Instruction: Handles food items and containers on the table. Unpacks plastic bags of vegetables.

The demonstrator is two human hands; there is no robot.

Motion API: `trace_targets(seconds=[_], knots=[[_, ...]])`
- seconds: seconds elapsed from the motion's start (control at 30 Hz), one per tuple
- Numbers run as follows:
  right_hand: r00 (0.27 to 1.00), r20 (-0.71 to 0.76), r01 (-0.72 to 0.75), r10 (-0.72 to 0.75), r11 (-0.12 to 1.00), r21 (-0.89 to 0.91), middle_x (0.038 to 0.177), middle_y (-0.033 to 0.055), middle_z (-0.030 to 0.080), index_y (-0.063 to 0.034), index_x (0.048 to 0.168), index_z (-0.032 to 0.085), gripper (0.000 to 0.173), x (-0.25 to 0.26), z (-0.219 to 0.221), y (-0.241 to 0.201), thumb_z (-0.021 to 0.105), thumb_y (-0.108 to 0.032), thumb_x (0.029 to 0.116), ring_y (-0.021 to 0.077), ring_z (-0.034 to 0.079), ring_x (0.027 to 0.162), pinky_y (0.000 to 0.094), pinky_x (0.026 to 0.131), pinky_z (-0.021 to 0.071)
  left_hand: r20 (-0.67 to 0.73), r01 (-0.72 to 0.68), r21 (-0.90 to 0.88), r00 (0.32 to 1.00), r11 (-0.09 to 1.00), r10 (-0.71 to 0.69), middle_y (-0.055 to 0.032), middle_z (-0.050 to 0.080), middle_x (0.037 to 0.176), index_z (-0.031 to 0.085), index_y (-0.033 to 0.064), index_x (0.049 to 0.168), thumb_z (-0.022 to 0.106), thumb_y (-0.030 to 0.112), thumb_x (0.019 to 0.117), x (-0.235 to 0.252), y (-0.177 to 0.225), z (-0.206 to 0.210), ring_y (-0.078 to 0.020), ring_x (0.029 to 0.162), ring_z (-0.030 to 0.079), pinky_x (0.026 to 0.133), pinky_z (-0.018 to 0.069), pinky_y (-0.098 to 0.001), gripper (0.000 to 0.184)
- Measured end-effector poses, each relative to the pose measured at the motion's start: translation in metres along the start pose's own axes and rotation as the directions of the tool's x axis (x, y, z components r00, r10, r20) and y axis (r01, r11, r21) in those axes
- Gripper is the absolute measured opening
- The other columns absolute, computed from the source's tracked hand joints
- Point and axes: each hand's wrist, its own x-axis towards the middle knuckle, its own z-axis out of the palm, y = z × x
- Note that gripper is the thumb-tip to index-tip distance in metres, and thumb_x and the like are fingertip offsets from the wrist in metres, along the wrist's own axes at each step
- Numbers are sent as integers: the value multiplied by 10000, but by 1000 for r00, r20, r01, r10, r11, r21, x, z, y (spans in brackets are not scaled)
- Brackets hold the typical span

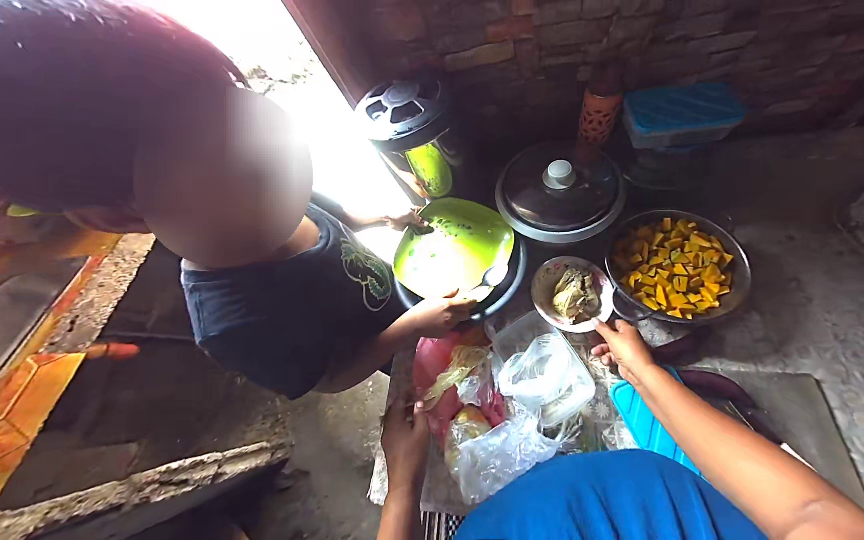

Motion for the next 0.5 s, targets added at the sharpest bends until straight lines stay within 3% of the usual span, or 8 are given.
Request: trace_targets(seconds=[0.07, 0.2, 0.33, 0.5], knots=[[1000, 17, -22, 19, 984, 178, 939, 157, 648, -29, 1416, 413, 432, 11, 12, -3, 562, -248, 1075, 158, 586, 522, 269, 433, 465, -8, -59, -3, 998, 998, 59, -288, 643, 1274, 567, -85, 1364, 543, 66, 999, 4, 9, 1, -392, 1133, 657, 1007, 501, -549, 396], [995, -41, -68, 91, 918, 390, 762, 137, 592, -15, 1304, 432, 245, 17, 29, -12, 476, -73, 1070, 152, 544, 463, 256, 399, 438, -5, -136, 17, 991, 991, 136, -292, 636, 1273, 584, -66, 1363, 573, 58, 989, 5, 21, -3, -387, 1098, 668, 972, 521, -534, 394], [995, -30, -73, 98, 881, 468, 734, 142, 594, 9, 1249, 432, 211, -2, 31, -14, 488, -35, 1050, 167, 571, 453, 274, 406, 485, -2, -185, 40, 983, 982, 185, -295, 662, 1222, 603, -93, 1318, 578, 62, 978, 1, 8, -3, -394, 1073, 680, 960, 526, -549, 374], [994, 41, -109, 102, 877, 468, 736, 145, 606, 9, 1212, 416, 177, -38, 23, -8, 491, -35, 1057, 179, 596, 469, 283, 422, 508, 22, -148, -9, 989, 989, 148, -313, 638, 1255, 560, -116, 1350, 572, 35, 986, -6, 7, -2, -398, 1101, 664, 980, 519, -525, 394]])
